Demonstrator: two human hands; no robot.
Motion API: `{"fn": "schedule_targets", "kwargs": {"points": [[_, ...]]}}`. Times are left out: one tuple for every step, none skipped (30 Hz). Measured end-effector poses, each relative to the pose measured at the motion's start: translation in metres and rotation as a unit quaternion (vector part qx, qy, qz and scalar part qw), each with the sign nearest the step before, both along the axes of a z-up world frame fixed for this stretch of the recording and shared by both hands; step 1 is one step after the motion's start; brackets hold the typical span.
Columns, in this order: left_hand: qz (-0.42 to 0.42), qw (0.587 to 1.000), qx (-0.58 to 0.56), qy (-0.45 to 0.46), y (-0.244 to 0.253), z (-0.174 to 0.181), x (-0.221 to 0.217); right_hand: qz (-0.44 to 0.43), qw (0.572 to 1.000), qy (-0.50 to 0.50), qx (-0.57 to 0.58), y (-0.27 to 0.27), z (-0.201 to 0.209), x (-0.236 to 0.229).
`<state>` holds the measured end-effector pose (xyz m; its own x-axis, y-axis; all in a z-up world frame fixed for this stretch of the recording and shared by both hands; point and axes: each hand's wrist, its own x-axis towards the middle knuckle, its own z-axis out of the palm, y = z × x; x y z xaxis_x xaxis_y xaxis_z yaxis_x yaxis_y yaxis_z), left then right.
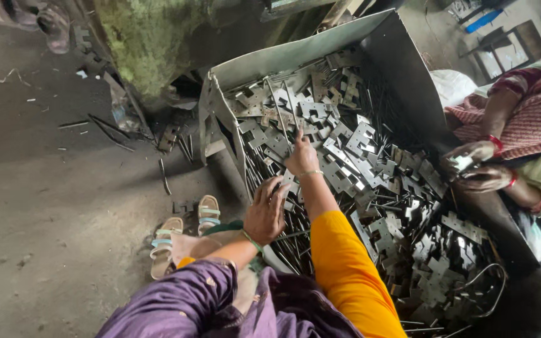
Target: The person sorts small metal parts from a large bin, picking up pieces with both hands and moving them around within the bin. The person occasionally shifts the bin's position and continues handling the parts.
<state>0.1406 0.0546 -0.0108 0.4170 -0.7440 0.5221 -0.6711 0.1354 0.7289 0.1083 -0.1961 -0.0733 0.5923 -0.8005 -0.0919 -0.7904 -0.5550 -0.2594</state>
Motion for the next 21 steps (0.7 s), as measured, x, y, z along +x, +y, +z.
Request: {"fn": "schedule_targets", "kwargs": {"points": [[0.006,1.0,-0.005,-0.003,0.0,0.0,-0.001,0.009,0.999,0.03,0.0,0.015,0.013,-0.007],[0.01,1.0,-0.01,-0.01,0.0,0.0,0.0,0.014,0.998,0.058,-0.001,0.028,0.03,-0.014],[0.019,1.0,0.002,-0.007,-0.001,-0.001,0.001,0.02,0.996,0.085,-0.002,0.042,0.046,-0.02],[0.023,1.0,0.016,0.0,-0.003,-0.001,-0.001,0.01,0.992,0.121,0.02,0.054,0.063,-0.034],[0.027,0.999,0.029,0.006,-0.005,-0.002,-0.003,0.0,0.987,0.157,0.041,0.065,0.083,-0.052],[0.026,0.999,0.025,-0.002,-0.005,-0.003,-0.002,-0.009,0.98,0.191,0.063,0.077,0.098,-0.064],[0.025,0.999,0.021,-0.01,-0.007,-0.004,0.0,-0.007,0.978,0.201,0.052,0.088,0.113,-0.077],[0.024,0.999,0.018,-0.017,-0.007,-0.005,-0.001,-0.003,0.976,0.214,0.041,0.096,0.128,-0.095],[0.031,0.999,0.03,-0.029,-0.008,-0.006,-0.001,0.01,0.971,0.237,0.032,0.101,0.14,-0.111],[0.035,0.998,0.045,-0.04,-0.007,-0.006,-0.003,0.021,0.965,0.26,0.026,0.108,0.15,-0.13],[0.039,0.996,0.059,-0.051,-0.005,-0.007,-0.006,0.014,0.964,0.262,0.031,0.114,0.161,-0.153],[0.037,0.996,0.063,-0.053,-0.005,-0.006,-0.005,0.007,0.964,0.263,0.033,0.119,0.17,-0.175],[0.036,0.996,0.067,-0.056,-0.005,-0.005,-0.005,0.01,0.958,0.287,0.029,0.128,0.173,-0.193],[0.035,0.995,0.07,-0.058,-0.005,-0.004,-0.004,0.012,0.95,0.311,0.024,0.138,0.177,-0.215],[0.028,0.996,0.067,-0.05,-0.005,-0.002,-0.003,0.032,0.961,0.276,0.002,0.153,0.181,-0.242],[0.022,0.997,0.063,-0.045,-0.004,0.0,-0.002,0.052,0.969,0.239,-0.022,0.169,0.185,-0.268],[0.016,0.997,0.058,-0.04,-0.003,0.002,-0.001,0.028,0.972,0.232,-0.008,0.186,0.185,-0.292],[0.015,0.997,0.061,-0.051,-0.003,0.004,-0.002,0.004,0.974,0.227,0.005,0.204,0.181,-0.314],[0.015,0.996,0.065,-0.062,-0.002,0.005,-0.003,-0.014,0.972,0.235,-0.003,0.225,0.175,-0.335],[0.014,0.995,0.069,-0.072,-0.001,0.005,-0.005,-0.032,0.969,0.243,-0.009,0.244,0.168,-0.354],[0.014,0.996,0.063,-0.068,0.001,0.004,-0.008,-0.041,0.977,0.208,-0.007,0.258,0.159,-0.368]]}}
